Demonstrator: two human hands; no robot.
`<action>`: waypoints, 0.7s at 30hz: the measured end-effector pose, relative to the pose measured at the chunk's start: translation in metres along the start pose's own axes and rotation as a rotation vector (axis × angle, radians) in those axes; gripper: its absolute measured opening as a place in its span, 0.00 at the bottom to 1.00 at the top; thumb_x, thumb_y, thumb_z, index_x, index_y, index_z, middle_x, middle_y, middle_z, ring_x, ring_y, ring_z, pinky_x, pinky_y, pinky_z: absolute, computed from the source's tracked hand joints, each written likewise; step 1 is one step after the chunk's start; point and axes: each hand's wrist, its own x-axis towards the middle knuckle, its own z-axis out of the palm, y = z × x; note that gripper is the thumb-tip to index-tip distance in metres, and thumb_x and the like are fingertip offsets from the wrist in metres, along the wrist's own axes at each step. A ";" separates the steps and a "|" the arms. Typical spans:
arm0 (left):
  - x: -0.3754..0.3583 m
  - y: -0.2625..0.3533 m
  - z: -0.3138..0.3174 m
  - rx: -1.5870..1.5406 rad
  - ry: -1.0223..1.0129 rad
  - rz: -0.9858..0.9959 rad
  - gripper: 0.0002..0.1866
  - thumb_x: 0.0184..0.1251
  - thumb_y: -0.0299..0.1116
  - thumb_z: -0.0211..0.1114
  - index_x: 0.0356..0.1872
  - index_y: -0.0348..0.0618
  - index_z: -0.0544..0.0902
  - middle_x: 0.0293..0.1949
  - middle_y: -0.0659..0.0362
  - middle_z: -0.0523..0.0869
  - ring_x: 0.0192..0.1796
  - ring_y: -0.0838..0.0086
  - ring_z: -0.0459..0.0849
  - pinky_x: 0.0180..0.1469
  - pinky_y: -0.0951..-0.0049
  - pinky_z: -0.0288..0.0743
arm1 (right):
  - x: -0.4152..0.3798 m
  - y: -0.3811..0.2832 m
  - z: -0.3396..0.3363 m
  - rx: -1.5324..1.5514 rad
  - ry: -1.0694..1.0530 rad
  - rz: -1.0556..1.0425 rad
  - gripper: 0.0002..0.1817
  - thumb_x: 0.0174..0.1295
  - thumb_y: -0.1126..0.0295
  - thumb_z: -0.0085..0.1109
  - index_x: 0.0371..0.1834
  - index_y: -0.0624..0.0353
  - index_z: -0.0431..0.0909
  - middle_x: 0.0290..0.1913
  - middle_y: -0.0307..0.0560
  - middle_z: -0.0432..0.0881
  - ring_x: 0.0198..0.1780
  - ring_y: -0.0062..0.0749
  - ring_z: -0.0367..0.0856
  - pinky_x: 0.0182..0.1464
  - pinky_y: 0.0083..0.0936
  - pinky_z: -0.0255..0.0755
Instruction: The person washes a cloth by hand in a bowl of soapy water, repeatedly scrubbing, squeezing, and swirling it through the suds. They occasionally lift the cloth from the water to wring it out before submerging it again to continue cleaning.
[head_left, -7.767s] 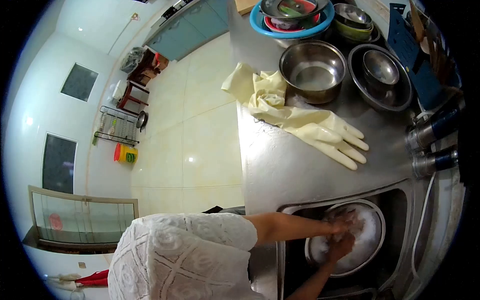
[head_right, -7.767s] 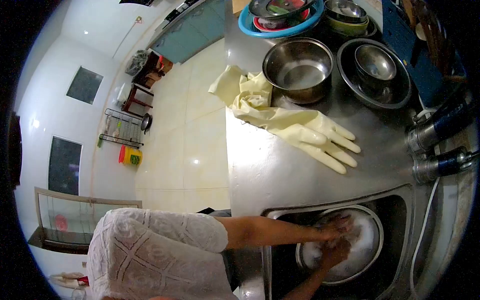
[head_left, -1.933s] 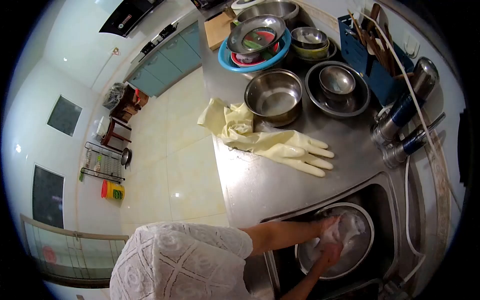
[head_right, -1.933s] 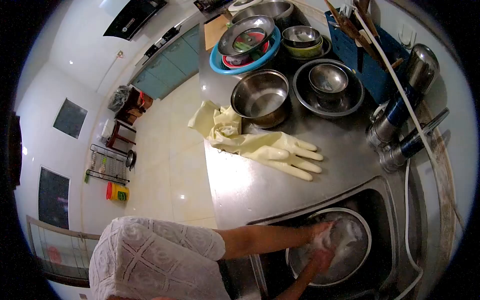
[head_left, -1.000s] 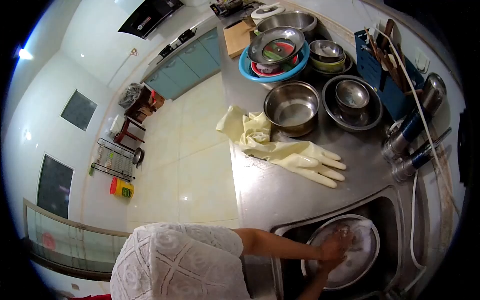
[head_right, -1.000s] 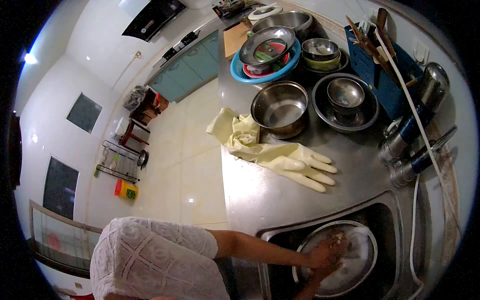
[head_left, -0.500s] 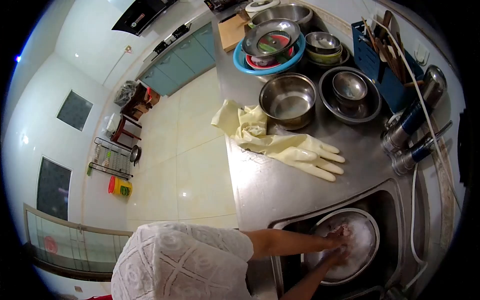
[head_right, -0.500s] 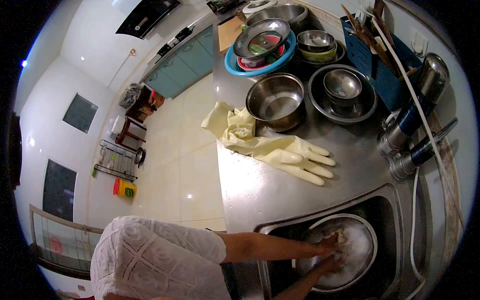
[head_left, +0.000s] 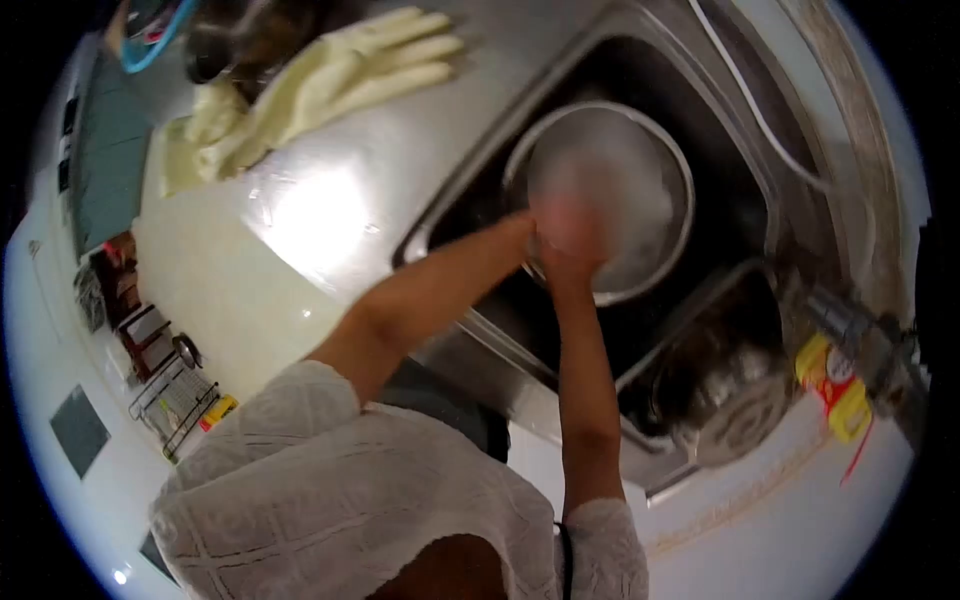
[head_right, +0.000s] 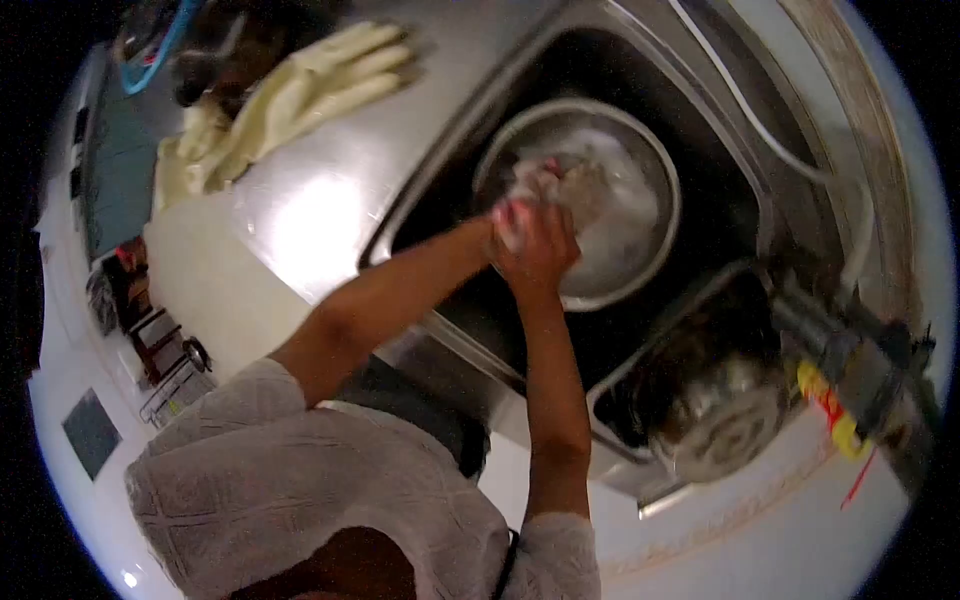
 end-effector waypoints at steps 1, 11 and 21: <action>-0.005 0.004 0.002 -0.012 0.027 -0.008 0.27 0.58 0.47 0.51 0.54 0.43 0.61 0.50 0.56 0.67 0.52 0.69 0.66 0.51 0.68 0.62 | 0.000 0.008 0.008 0.007 0.053 0.057 0.10 0.49 0.61 0.55 0.26 0.55 0.73 0.25 0.47 0.73 0.28 0.42 0.73 0.30 0.32 0.67; -0.043 0.048 0.029 0.164 0.078 0.378 0.31 0.55 0.49 0.56 0.55 0.41 0.60 0.51 0.55 0.68 0.54 0.64 0.66 0.55 0.65 0.60 | -0.012 0.094 0.001 -0.017 -0.217 0.899 0.22 0.54 0.49 0.47 0.38 0.57 0.72 0.31 0.50 0.78 0.36 0.45 0.76 0.39 0.34 0.66; -0.045 0.061 0.002 0.638 0.290 0.545 0.34 0.50 0.18 0.53 0.60 0.49 0.53 0.56 0.54 0.63 0.55 0.64 0.65 0.56 0.70 0.61 | -0.019 0.113 -0.053 0.243 -0.092 1.064 0.24 0.48 0.59 0.59 0.45 0.65 0.72 0.41 0.52 0.75 0.40 0.35 0.73 0.45 0.27 0.64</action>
